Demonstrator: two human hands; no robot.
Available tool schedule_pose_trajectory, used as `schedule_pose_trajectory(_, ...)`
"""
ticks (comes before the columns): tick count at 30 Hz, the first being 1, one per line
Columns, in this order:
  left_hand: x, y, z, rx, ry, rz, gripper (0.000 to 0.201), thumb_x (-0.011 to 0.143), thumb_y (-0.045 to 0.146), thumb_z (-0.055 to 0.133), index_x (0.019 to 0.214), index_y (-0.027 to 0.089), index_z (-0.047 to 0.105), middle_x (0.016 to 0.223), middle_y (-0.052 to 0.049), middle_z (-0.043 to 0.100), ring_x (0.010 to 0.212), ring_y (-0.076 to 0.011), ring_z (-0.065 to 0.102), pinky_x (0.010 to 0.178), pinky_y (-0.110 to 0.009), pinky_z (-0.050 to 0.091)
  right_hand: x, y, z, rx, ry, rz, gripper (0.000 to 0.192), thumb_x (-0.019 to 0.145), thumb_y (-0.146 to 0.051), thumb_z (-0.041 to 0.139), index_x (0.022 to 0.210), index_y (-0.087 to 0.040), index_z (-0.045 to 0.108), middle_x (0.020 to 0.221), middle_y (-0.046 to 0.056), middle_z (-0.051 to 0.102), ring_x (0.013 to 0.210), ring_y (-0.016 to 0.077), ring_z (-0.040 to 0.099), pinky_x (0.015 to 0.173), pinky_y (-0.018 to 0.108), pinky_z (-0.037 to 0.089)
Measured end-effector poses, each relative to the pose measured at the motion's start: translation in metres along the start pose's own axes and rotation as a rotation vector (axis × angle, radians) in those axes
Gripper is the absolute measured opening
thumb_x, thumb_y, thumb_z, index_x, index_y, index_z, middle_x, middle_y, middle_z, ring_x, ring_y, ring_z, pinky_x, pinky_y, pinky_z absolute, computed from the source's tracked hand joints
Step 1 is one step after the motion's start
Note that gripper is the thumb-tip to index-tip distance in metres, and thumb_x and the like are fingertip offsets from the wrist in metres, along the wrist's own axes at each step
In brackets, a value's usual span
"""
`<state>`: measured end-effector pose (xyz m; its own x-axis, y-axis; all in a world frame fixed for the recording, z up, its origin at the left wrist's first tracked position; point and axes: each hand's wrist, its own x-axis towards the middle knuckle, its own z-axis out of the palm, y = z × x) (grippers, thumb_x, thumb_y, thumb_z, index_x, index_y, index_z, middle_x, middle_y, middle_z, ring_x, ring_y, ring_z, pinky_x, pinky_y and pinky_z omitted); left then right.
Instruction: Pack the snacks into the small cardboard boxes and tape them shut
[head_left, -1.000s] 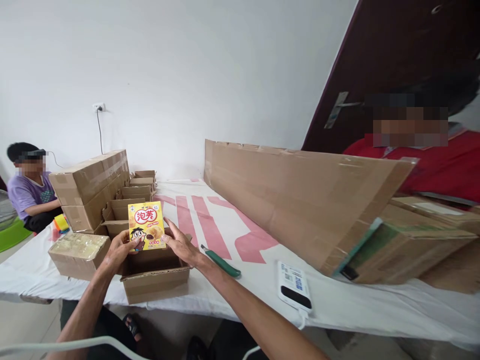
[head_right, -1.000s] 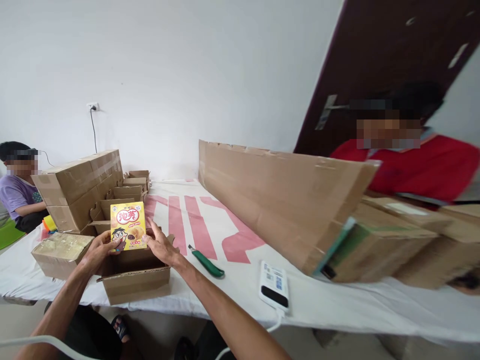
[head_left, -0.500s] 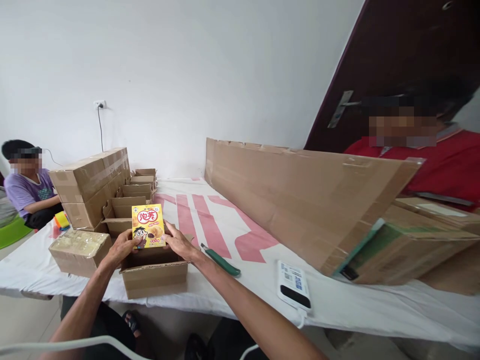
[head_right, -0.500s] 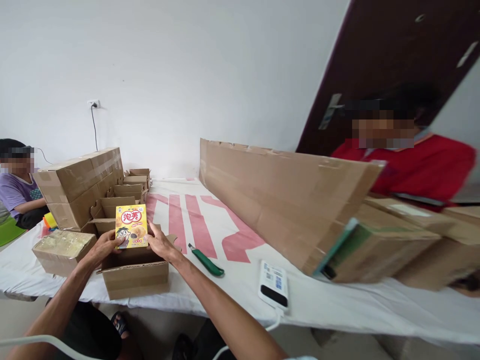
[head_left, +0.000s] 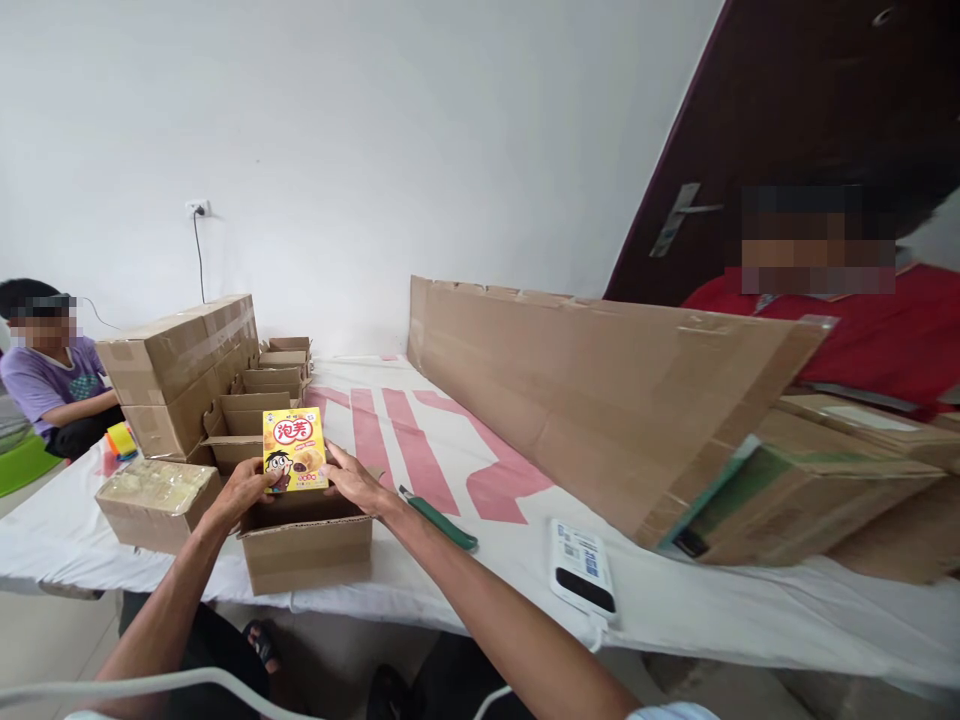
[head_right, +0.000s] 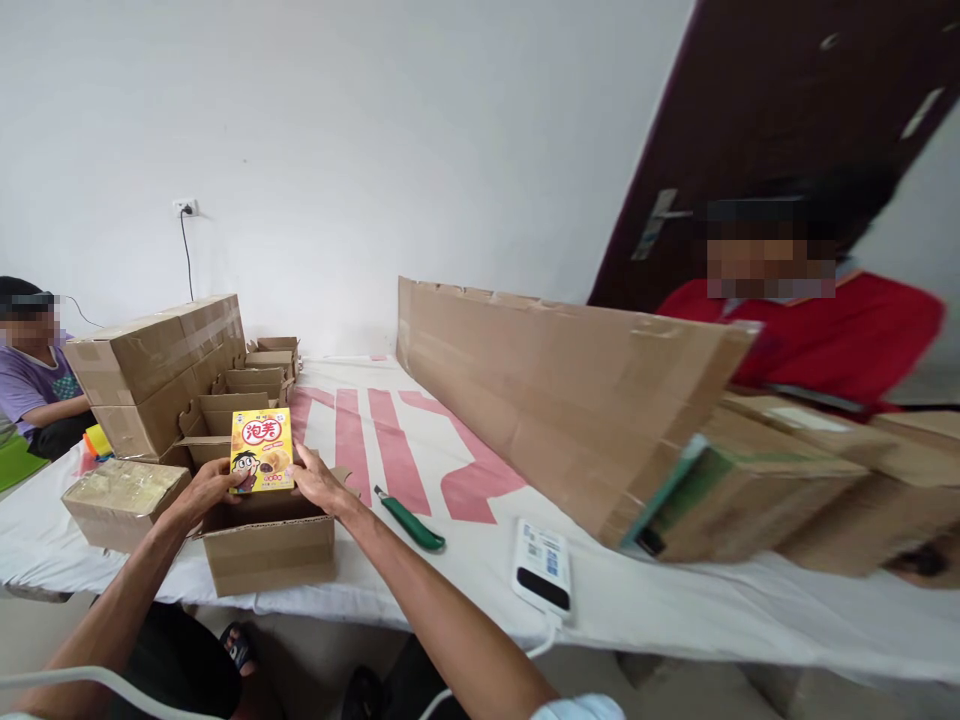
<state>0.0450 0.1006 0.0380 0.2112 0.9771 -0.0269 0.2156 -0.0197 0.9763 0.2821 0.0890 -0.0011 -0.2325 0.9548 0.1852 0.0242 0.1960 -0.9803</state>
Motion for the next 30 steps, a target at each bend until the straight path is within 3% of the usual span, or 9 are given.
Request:
schedule_pose_trajectory(16, -0.003, 0.002, 0.001, 0.011, 0.0, 0.007, 0.06, 0.057, 0.054, 0.097, 0.096, 0.013, 0.077, 0.1, -0.016, 0.082, 0.099, -0.0325, 0.074, 0.069, -0.032, 0.056, 0.001, 0.0, 0.002, -0.009, 0.004, 0.002, 0.081, 0.084, -0.037, 0.064, 0.163, -0.033, 0.049, 0.131, 0.006, 0.075, 0.102, 0.0244, 0.072, 0.069, 0.031, 0.061)
schedule_pose_trajectory(30, 0.004, -0.008, -0.003, 0.023, 0.0, 0.017, 0.074, 0.057, 0.06, 0.096, 0.11, 0.012, 0.077, 0.107, -0.016, 0.082, 0.099, -0.0322, 0.075, 0.065, -0.029, 0.054, -0.007, -0.003, 0.003, -0.016, 0.014, -0.033, 0.085, 0.088, -0.037, 0.061, 0.17, -0.029, 0.039, 0.137, 0.007, 0.074, 0.106, 0.0259, 0.073, 0.073, 0.033, 0.062)
